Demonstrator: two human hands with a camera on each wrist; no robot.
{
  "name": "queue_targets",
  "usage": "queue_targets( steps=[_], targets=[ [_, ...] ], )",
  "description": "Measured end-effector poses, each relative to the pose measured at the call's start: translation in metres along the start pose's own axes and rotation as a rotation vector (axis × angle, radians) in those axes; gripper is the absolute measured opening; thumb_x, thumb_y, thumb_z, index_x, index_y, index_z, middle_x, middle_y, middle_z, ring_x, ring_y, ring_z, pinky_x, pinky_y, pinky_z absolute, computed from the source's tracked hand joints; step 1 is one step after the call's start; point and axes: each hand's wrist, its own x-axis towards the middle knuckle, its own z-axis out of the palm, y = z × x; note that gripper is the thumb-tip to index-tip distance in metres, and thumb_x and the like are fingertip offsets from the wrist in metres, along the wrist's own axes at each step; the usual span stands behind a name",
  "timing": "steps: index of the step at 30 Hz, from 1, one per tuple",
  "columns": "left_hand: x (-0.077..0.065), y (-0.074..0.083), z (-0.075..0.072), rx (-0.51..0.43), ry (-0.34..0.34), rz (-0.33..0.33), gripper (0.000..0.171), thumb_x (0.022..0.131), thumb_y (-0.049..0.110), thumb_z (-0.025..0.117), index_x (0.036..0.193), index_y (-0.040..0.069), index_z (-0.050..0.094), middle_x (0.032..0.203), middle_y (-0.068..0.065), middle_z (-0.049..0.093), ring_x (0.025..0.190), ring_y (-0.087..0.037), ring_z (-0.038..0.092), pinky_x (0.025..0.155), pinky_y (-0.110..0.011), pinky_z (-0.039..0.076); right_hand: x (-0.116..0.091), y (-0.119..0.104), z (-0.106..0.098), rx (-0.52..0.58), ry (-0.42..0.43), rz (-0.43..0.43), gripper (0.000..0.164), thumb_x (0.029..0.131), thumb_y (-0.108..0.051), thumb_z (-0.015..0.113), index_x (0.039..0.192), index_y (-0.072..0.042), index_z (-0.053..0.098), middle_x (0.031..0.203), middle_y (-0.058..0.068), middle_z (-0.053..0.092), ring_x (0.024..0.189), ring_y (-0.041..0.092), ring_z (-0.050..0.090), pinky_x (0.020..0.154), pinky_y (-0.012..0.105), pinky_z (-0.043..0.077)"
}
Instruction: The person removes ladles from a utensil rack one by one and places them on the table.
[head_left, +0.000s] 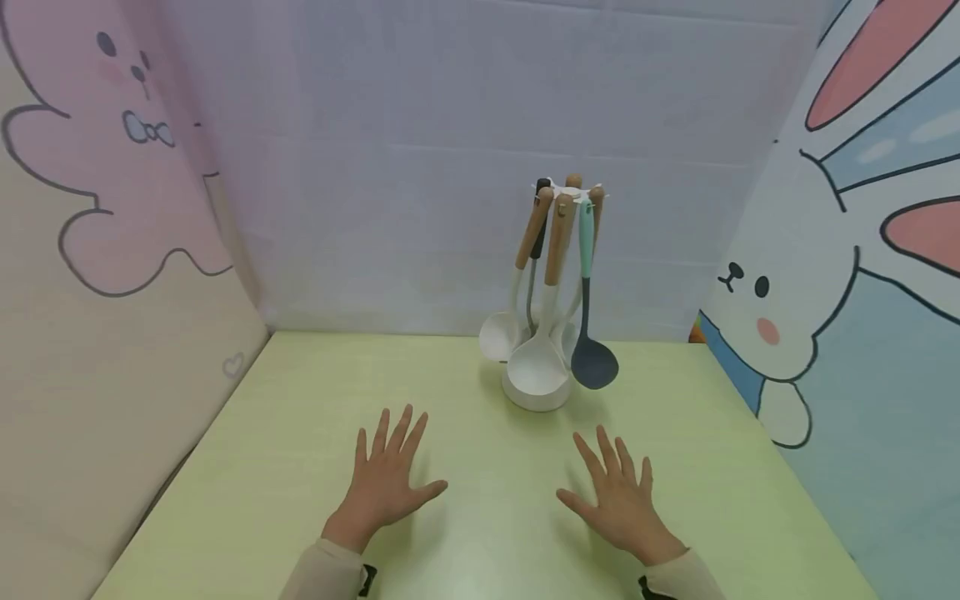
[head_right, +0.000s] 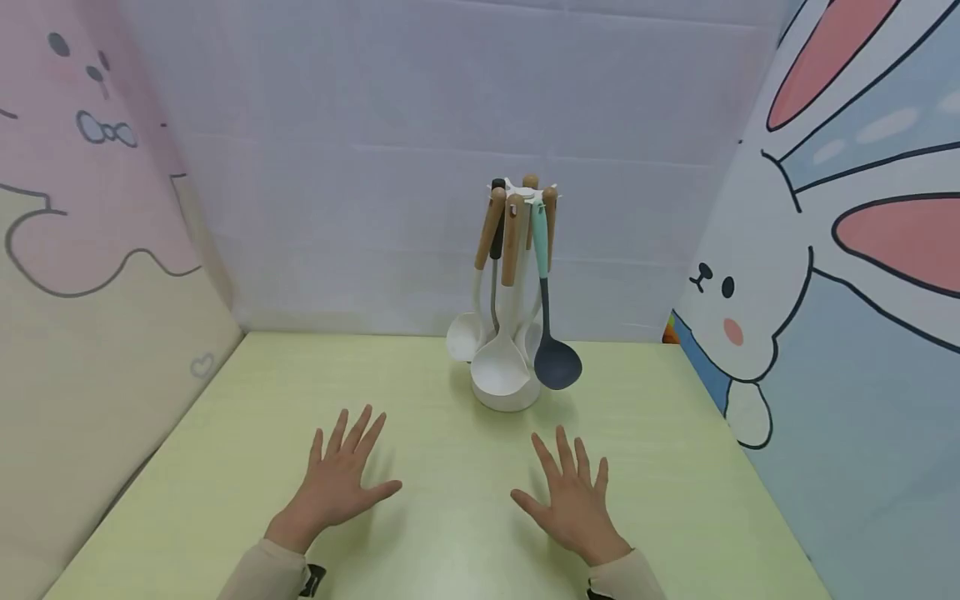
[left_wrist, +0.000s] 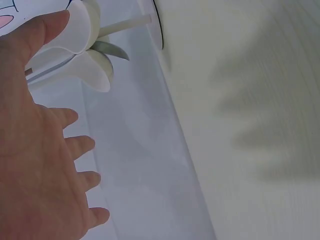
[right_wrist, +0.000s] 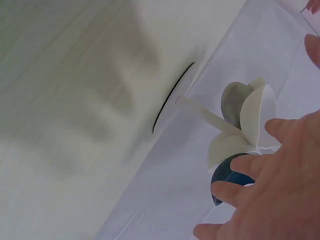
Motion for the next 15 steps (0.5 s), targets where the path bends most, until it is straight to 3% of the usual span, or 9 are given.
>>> queue_targets(
  steps=[5, 8, 15],
  targets=[
    [0.006, 0.002, 0.003, -0.005, 0.079, 0.044, 0.085, 0.086, 0.051, 0.069, 0.153, 0.01, 0.038, 0.158, -0.016, 0.031, 0.145, -0.045, 0.02, 0.111, -0.068, 0.019, 0.005, 0.01, -0.015, -0.006, 0.045, -0.034, 0.075, 0.089, -0.033, 0.074, 0.15, -0.006, 0.041, 0.148, 0.028, 0.04, 0.127, 0.052, 0.044, 0.094, 0.07, 0.039],
    [0.01, 0.003, 0.004, -0.02, 0.109, 0.064, 0.078, 0.087, 0.048, 0.069, 0.149, 0.008, 0.044, 0.151, -0.017, 0.042, 0.141, -0.045, 0.031, 0.106, -0.066, 0.031, 0.012, 0.014, -0.033, 0.036, 0.079, -0.03, 0.07, 0.09, -0.026, 0.074, 0.147, -0.003, 0.042, 0.142, 0.026, 0.048, 0.118, 0.047, 0.055, 0.084, 0.062, 0.05],
    [0.024, 0.015, 0.005, -0.156, 0.117, 0.07, 0.049, 0.089, 0.03, 0.071, 0.13, 0.005, 0.062, 0.13, -0.014, 0.06, 0.123, -0.037, 0.053, 0.092, -0.059, 0.047, 0.058, 0.02, -0.102, 0.102, 0.221, -0.087, 0.061, 0.093, -0.018, 0.07, 0.145, -0.002, 0.042, 0.129, 0.025, 0.059, 0.107, 0.042, 0.062, 0.083, 0.059, 0.051]
  ],
)
